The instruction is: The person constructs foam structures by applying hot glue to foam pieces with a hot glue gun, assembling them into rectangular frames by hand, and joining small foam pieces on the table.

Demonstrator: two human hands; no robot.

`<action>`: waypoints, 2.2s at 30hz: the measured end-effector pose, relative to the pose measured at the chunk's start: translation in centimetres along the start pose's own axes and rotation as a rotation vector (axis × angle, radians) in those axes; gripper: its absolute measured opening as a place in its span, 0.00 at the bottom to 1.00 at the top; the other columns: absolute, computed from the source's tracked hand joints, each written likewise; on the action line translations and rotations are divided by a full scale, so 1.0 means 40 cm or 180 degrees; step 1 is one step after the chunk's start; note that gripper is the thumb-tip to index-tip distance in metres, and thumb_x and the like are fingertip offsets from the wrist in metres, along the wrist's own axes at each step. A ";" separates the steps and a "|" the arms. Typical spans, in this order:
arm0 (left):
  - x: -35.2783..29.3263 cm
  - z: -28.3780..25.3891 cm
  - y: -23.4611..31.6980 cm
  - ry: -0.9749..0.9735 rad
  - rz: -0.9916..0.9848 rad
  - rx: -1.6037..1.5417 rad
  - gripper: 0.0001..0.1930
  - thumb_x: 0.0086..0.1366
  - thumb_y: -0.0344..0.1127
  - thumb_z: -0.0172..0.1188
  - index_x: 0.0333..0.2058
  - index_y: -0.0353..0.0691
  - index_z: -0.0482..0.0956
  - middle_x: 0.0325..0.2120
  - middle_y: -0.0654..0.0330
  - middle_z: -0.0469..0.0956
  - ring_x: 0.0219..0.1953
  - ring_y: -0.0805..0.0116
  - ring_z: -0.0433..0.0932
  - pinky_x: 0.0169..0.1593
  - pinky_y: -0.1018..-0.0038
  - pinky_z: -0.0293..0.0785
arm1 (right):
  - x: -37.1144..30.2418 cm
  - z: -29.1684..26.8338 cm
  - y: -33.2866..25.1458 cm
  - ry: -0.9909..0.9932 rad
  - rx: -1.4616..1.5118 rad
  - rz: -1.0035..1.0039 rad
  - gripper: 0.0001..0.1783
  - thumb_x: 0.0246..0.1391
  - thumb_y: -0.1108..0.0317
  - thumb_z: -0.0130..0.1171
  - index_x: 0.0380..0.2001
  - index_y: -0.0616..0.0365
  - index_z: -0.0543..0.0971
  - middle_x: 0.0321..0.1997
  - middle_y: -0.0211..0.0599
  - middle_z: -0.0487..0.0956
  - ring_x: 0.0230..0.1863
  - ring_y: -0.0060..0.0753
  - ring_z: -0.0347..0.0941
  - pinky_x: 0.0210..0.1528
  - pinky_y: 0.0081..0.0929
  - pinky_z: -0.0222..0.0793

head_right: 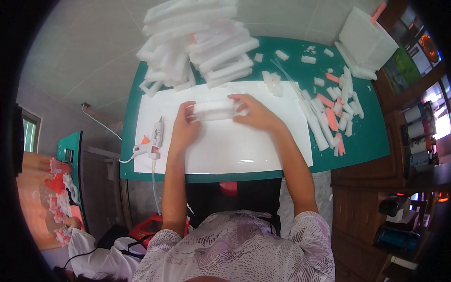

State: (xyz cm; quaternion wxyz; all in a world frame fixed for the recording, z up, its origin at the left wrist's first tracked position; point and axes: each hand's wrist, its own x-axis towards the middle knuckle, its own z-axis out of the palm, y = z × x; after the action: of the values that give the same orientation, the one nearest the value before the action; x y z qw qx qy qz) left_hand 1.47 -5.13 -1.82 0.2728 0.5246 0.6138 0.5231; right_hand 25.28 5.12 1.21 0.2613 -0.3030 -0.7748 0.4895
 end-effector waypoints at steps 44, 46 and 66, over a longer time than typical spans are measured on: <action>0.149 -0.160 0.339 0.0845 0.0647 -0.1662 0.31 0.58 0.27 0.63 0.59 0.31 0.60 0.50 0.46 0.70 0.46 0.62 0.77 0.49 0.70 0.78 | 0.028 0.003 0.049 0.0540 0.0850 0.0756 0.18 0.66 0.59 0.49 0.51 0.58 0.75 0.41 0.34 0.80 0.37 0.21 0.74 0.38 0.19 0.71; 0.247 -0.194 0.400 0.0750 0.0851 -0.1595 0.31 0.59 0.29 0.64 0.58 0.31 0.60 0.51 0.45 0.69 0.46 0.61 0.77 0.50 0.70 0.78 | 0.035 0.017 0.064 0.0503 0.0826 0.0704 0.17 0.65 0.60 0.50 0.51 0.58 0.75 0.41 0.34 0.80 0.36 0.21 0.74 0.37 0.19 0.71; 0.401 -0.216 0.439 0.1242 0.1471 0.0471 0.11 0.62 0.36 0.63 0.34 0.33 0.78 0.27 0.58 0.79 0.31 0.73 0.79 0.33 0.79 0.73 | 0.065 0.054 0.177 0.0748 0.0348 -0.0043 0.15 0.60 0.61 0.56 0.44 0.59 0.79 0.36 0.35 0.82 0.33 0.26 0.77 0.35 0.21 0.73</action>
State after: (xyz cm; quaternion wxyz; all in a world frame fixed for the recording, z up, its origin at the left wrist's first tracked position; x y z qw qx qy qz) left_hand -4.69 4.99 20.54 -0.0153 0.5583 0.5555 0.6160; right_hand 23.53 8.09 -5.85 0.3696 -0.3383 -0.7130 0.4904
